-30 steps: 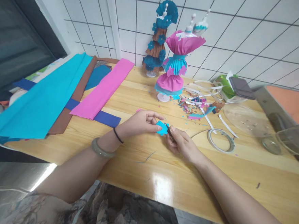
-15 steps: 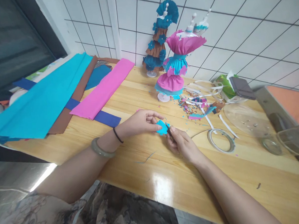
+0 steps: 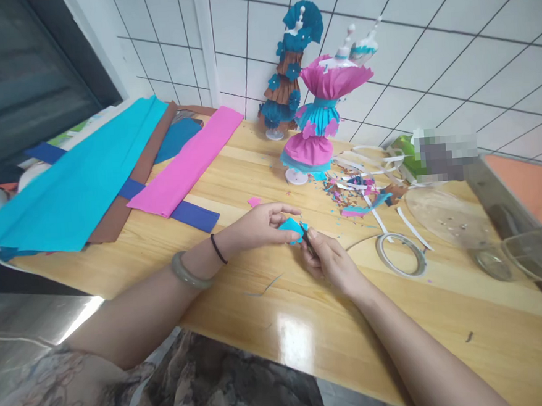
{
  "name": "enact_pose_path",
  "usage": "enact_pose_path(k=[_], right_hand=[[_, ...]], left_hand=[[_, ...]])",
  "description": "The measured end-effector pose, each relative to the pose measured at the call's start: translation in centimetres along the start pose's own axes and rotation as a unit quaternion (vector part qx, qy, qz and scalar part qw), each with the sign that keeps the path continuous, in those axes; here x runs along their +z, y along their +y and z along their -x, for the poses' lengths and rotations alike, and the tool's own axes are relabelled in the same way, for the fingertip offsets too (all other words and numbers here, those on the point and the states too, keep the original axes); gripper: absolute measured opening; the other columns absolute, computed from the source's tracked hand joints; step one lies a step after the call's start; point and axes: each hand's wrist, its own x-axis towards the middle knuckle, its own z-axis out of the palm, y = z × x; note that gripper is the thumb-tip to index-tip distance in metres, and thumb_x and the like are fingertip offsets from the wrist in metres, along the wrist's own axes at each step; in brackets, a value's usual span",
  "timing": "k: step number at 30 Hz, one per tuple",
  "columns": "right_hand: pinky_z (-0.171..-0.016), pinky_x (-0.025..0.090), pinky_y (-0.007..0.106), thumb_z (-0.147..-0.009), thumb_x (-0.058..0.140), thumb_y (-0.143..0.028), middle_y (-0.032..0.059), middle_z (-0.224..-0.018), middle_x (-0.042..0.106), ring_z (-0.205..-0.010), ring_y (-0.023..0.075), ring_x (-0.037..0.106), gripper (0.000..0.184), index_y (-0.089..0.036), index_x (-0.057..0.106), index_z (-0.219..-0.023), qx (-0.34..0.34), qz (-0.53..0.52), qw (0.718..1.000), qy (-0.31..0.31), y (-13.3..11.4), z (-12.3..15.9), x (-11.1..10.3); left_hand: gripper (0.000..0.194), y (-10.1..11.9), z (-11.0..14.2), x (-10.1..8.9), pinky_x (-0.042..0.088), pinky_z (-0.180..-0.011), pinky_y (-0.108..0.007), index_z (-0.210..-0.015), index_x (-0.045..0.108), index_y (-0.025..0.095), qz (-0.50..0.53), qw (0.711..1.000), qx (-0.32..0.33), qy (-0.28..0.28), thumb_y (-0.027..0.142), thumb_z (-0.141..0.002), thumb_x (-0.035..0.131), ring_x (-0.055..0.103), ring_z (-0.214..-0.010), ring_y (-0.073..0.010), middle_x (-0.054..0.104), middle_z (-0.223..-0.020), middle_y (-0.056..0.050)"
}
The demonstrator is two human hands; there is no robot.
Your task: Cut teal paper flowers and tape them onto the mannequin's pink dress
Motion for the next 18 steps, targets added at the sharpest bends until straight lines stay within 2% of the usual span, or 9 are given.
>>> enact_pose_path(k=[11, 18], right_hand=[[-0.038, 0.018, 0.023, -0.089, 0.038, -0.06, -0.0078, -0.047, 0.031, -0.039, 0.0069, 0.025, 0.047, -0.019, 0.043, -0.066, -0.003, -0.006, 1.0, -0.009, 0.03, -0.12, 0.09], [-0.037, 0.019, 0.023, -0.088, 0.038, -0.062, -0.0073, -0.048, 0.03, -0.04, 0.0075, 0.025, 0.047, -0.02, 0.042, -0.067, 0.005, 0.01, 1.0, -0.004, -0.2, 0.0, 0.07]], left_hand=[[0.053, -0.46, -0.19, 0.24, 0.045, -0.069, -0.021, -0.114, 0.055, 0.01, -0.009, 1.0, -0.007, 0.019, 0.012, -0.064, 0.073, 0.061, -0.069, -0.0082, 0.067, -0.08, -0.001], [0.057, -0.23, -0.04, 0.26, 0.045, -0.068, -0.022, -0.118, 0.052, 0.01, -0.006, 1.0, -0.006, 0.006, 0.013, -0.065, 0.072, 0.06, -0.068, -0.0084, 0.066, -0.081, -0.002]])
